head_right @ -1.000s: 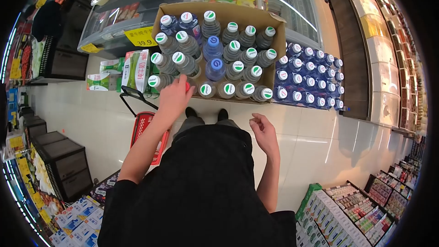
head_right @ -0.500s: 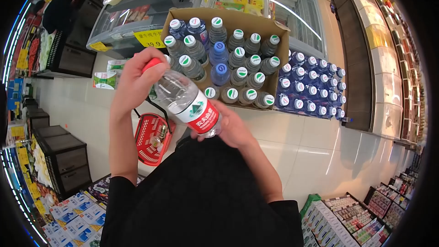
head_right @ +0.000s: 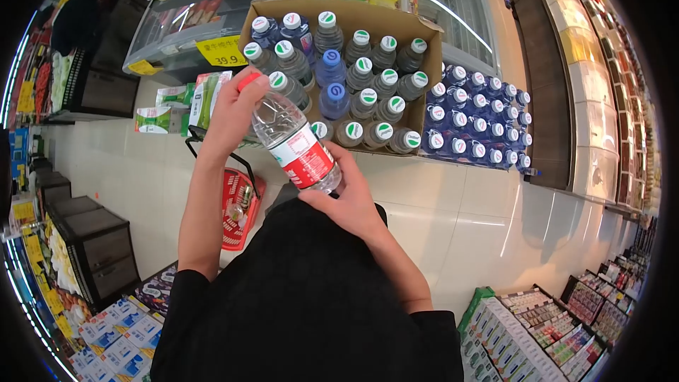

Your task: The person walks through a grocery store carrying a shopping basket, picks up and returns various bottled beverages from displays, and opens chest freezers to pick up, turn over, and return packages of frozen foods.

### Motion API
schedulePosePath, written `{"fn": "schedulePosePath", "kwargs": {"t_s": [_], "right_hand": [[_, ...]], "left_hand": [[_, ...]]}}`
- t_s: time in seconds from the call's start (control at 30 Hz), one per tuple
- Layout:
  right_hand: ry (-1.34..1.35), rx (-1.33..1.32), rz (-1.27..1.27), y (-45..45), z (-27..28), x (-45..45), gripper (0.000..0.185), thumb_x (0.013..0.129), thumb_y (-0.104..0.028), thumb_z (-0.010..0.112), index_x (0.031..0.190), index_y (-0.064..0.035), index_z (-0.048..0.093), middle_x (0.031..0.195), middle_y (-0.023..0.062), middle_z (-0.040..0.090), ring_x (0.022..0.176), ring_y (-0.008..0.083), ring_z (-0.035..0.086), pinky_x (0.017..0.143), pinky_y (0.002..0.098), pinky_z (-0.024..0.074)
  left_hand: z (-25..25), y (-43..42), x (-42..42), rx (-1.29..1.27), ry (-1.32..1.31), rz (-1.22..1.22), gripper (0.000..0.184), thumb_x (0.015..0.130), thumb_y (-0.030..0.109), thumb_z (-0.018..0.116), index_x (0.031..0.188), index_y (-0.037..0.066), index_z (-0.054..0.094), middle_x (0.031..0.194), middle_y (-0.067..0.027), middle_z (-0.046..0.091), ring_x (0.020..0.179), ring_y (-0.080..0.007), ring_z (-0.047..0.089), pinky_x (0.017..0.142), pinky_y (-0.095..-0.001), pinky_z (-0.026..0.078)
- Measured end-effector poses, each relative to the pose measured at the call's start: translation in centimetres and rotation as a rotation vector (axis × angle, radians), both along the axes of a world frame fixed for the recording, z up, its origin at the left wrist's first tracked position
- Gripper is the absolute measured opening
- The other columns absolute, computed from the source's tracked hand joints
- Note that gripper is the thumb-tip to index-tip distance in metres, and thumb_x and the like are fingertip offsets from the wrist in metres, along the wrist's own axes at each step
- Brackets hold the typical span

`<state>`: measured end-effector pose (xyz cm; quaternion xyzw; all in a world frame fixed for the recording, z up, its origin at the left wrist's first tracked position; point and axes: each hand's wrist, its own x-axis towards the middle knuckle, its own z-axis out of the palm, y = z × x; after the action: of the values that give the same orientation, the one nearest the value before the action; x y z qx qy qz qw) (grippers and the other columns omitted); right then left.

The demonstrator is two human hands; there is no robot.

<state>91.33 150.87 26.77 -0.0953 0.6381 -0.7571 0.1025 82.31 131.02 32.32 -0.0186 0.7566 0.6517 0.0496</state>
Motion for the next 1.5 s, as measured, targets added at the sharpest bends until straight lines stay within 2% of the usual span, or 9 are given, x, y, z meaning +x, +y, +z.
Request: {"fn": "schedulePosePath", "kwargs": {"t_s": [0.1,0.27,0.33,0.7,0.8,0.9,1.0,1.13,1.5], "right_hand": [[-0.481,-0.719,0.298,0.0,-0.5,0.4,0.065,0.08,-0.014,0.067,0.133,-0.0004,0.03,0.101,0.0152,0.059,0.074,0.0215,0.063,0.063,0.0305,0.0508],[-0.332,-0.26,0.075,-3.8,0.5,2.3,0.075,0.075,-0.014,0.074,0.133,0.0007,0.03,0.11,0.0161,0.057,0.087,0.0221,0.061,0.072,0.0323,0.0508],[0.21,0.304,-0.152,-5.8,0.9,2.9,0.079,0.072,-0.015,0.077,0.133,0.0018,0.03,0.116,0.016,0.052,0.103,0.0241,0.056,0.087,0.0341,0.0459],[-0.105,0.054,-0.099,-12.0,-0.1,8.3,0.083,0.07,-0.007,0.077,0.136,0.0008,0.026,0.126,0.0164,0.043,0.12,0.0256,0.044,0.097,0.0351,0.0385],[-0.038,0.06,-0.117,-12.3,-1.1,9.4,0.074,0.078,-0.012,0.071,0.134,0.0005,0.025,0.118,0.0167,0.049,0.104,0.0246,0.055,0.086,0.0326,0.0468],[-0.431,-0.456,-0.04,-12.6,-0.6,10.1,0.058,0.093,-0.049,0.037,0.121,0.0017,0.038,0.089,0.0164,0.061,0.055,0.023,0.06,0.048,0.0304,0.047],[-0.516,-0.727,0.125,-11.6,-1.6,9.1,0.064,0.092,-0.057,0.027,0.113,0.0009,0.046,0.086,0.0162,0.062,0.055,0.0227,0.059,0.047,0.0308,0.046],[-0.542,-0.445,-0.048,-11.0,-2.1,7.7,0.061,0.097,-0.049,0.018,0.108,0.0013,0.049,0.084,0.0146,0.061,0.059,0.0211,0.059,0.052,0.0279,0.0463],[-0.505,-0.29,-0.193,-0.3,-3.6,5.2,0.031,0.094,-0.019,0.048,0.116,0.0022,0.049,0.088,0.0088,0.063,0.069,0.012,0.06,0.062,0.0228,0.0461]], "left_hand": [[0.7,-0.1,0.4,0.032,0.066,-0.037,0.019,0.089,0.021,0.052,0.079,0.005,0.053,0.068,0.0051,0.044,0.065,-0.0038,0.037,0.06,-0.0204,0.031],[-0.4,-2.7,1.2,0.013,0.062,-0.019,0.02,0.09,0.027,0.051,0.085,0.008,0.055,0.071,0.0062,0.044,0.067,-0.0036,0.038,0.062,-0.0201,0.032],[-0.1,-4.1,2.1,0.015,0.01,0.005,0.022,0.091,0.03,0.052,0.088,0.009,0.055,0.074,0.0064,0.046,0.07,-0.0035,0.041,0.063,-0.02,0.033],[-4.3,-11.5,6.2,0.137,-0.075,-0.062,0.022,0.092,0.028,0.052,0.089,0.006,0.056,0.079,0.0055,0.05,0.073,-0.003,0.043,0.065,-0.0197,0.036],[-3.8,-12.2,6.9,0.11,-0.112,-0.1,0.021,0.091,0.027,0.054,0.088,0.006,0.055,0.077,0.0051,0.05,0.072,-0.0032,0.043,0.064,-0.0199,0.036],[-2.6,-12.2,7.4,0.068,-0.039,-0.16,0.019,0.089,0.025,0.055,0.087,0.006,0.054,0.075,0.0043,0.049,0.07,-0.0038,0.043,0.063,-0.0199,0.036],[-1.1,-11.6,7.3,0.061,-0.007,-0.17,0.023,0.086,0.024,0.061,0.081,0.004,0.052,0.07,0.0032,0.046,0.065,-0.0053,0.04,0.058,-0.0226,0.037],[0.7,-9.9,7.2,-0.197,0.168,-0.122,0.024,0.083,0.026,0.063,0.083,0.005,0.053,0.064,-0.0045,0.052,0.058,-0.0135,0.05,0.054,-0.0281,0.04],[-0.7,-1.6,2.7,-0.861,0.582,-0.093,0.028,0.081,0.031,0.064,0.083,0.007,0.051,0.066,-0.0089,0.059,0.058,-0.0274,0.059,0.052,-0.0356,0.046]]}}
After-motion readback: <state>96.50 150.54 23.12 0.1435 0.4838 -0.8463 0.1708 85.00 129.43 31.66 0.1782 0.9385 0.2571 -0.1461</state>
